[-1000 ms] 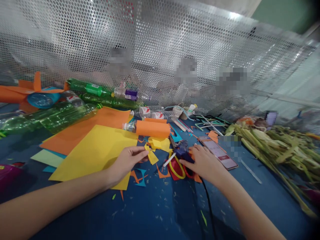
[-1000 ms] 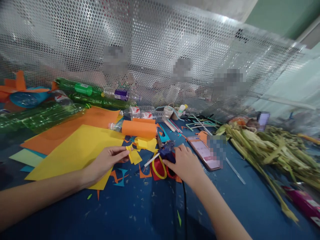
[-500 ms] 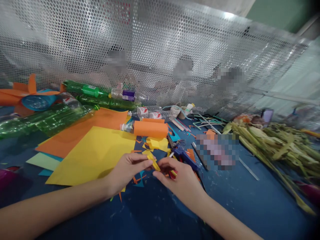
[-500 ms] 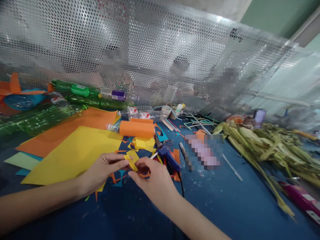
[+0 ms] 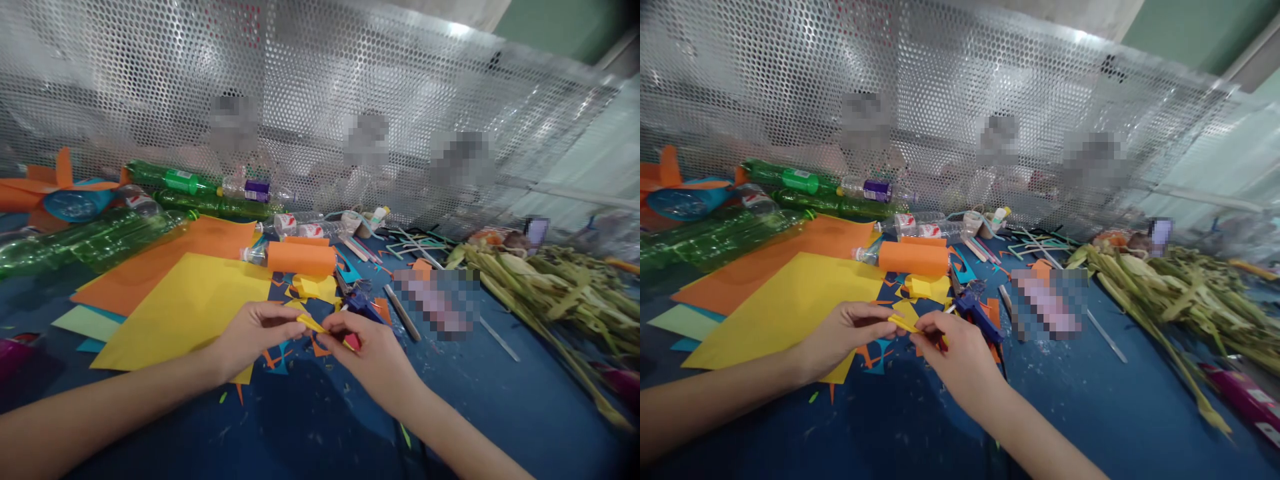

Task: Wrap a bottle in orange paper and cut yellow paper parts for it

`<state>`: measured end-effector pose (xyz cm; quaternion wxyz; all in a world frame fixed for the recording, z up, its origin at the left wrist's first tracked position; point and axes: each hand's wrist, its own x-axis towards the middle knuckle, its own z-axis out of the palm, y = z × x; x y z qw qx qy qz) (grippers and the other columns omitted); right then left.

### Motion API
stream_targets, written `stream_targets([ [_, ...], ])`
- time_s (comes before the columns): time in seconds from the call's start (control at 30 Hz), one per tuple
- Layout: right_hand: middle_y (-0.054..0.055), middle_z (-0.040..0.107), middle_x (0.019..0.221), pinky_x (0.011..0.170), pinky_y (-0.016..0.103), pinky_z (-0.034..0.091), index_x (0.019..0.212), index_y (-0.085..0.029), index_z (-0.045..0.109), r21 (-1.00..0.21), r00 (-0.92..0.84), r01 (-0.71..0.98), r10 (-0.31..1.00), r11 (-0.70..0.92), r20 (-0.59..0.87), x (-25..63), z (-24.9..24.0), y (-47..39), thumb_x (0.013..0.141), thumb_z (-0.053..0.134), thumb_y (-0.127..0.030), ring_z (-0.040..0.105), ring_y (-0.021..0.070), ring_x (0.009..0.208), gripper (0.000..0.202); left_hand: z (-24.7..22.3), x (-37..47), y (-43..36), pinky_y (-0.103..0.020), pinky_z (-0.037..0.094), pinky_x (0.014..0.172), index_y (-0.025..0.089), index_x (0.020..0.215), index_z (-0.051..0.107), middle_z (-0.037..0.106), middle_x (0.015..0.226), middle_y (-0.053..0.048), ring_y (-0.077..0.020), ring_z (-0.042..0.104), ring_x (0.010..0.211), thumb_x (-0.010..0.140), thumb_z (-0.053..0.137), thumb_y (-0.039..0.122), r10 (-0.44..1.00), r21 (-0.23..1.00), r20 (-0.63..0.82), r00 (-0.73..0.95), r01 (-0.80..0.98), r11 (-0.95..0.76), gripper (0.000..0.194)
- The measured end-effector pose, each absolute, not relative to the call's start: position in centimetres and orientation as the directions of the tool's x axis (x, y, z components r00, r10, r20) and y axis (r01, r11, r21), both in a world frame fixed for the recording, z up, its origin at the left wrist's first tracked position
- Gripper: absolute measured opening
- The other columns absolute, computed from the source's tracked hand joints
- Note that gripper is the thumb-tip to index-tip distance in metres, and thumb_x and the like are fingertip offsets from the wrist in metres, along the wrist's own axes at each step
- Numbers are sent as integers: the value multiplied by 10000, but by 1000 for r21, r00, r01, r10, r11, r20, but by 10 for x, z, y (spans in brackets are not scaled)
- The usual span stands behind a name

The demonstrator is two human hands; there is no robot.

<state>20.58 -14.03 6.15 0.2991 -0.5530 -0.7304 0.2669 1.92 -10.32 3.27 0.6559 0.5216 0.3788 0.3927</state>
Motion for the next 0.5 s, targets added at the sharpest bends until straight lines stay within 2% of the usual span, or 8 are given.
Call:
stream_targets([
  [0.2,-25,657,767,684,237,452,810,-211,604,-659,-275,689,950,302,149,213,69,-137,785,565,-214,604,122,717,46,39,20,-101,-296,493,759,191,715,667,681,733,10,-136,635,718,607,717,221,895,976,-92,436,-139,168,124],
  [0.4,-22,622,745,655,228,440,810,-215,601,-600,-296,712,931,364,214,216,71,-138,790,565,-196,575,114,692,45,35,19,-99,-240,471,656,166,685,607,608,700,18,-98,553,655,635,700,221,894,999,20,448,-36,-4,119],
  [0.5,-12,616,761,652,233,439,808,-216,597,-597,-306,702,921,388,240,217,69,-137,792,564,-192,570,121,707,44,33,18,-99,-240,459,657,156,688,590,594,716,10,-101,543,673,666,680,233,877,998,68,476,-20,-67,121],
])
